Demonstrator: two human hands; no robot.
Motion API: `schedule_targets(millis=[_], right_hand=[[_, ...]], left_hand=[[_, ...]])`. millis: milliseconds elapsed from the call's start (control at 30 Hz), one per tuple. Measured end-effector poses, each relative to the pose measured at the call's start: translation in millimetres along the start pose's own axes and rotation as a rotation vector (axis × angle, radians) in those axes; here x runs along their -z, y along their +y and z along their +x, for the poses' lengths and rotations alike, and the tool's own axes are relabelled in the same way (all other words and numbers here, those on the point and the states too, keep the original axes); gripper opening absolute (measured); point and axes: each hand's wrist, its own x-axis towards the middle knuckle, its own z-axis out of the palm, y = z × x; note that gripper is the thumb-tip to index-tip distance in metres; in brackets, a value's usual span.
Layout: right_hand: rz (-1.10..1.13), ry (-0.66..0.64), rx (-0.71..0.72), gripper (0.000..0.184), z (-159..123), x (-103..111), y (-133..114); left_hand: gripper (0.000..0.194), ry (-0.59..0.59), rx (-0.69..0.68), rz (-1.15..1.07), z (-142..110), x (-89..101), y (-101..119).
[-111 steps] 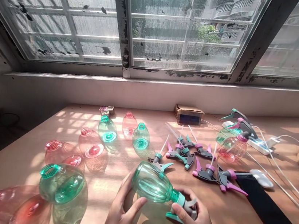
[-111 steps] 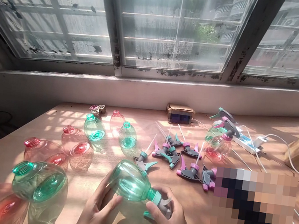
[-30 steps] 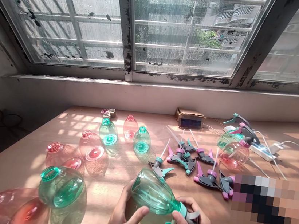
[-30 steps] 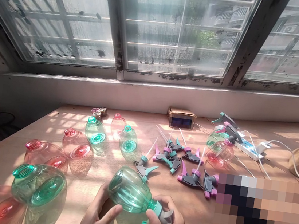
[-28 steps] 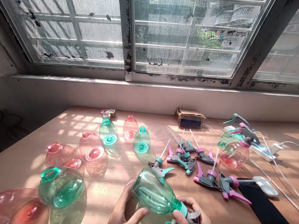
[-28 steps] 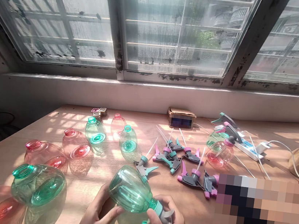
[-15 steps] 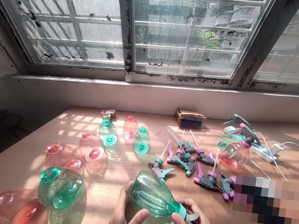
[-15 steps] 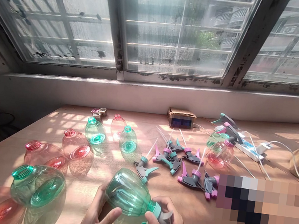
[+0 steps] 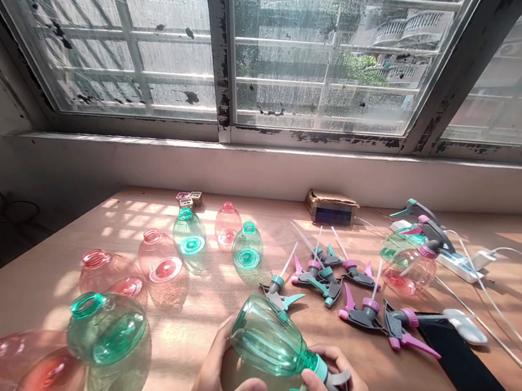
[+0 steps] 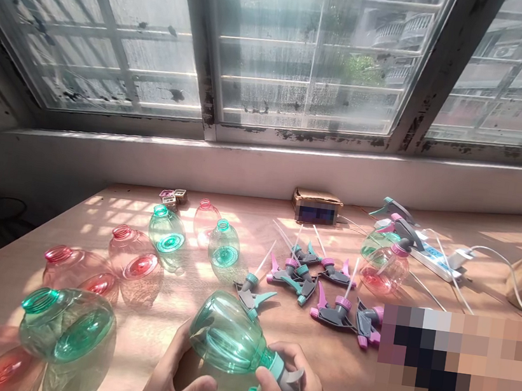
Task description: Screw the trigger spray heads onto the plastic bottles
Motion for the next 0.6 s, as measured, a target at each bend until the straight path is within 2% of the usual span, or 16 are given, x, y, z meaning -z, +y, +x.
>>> schedule_targets(millis=[167, 300, 467, 600], right_hand=[[0.003, -0.016, 0.017, 0.063, 0, 1, 3], [-0.002, -0.021, 0.006, 0.063, 0, 2, 3], [-0.067, -0.008, 0.01, 0.066, 1, 4, 2], [-0.07, 0.002, 0.021, 0.062, 1, 5, 4]], left_hand=[[0.071, 0.075, 0.056, -0.093, -3, -8.0, 8], [0.069, 0.117, 0.063, -0.075, -2, -7.2, 3], [0.066, 0.087, 0.059, -0.047, 1, -2.5, -8], [0.067, 0.07, 0.022, -0.002, -1, -3.2, -6]])
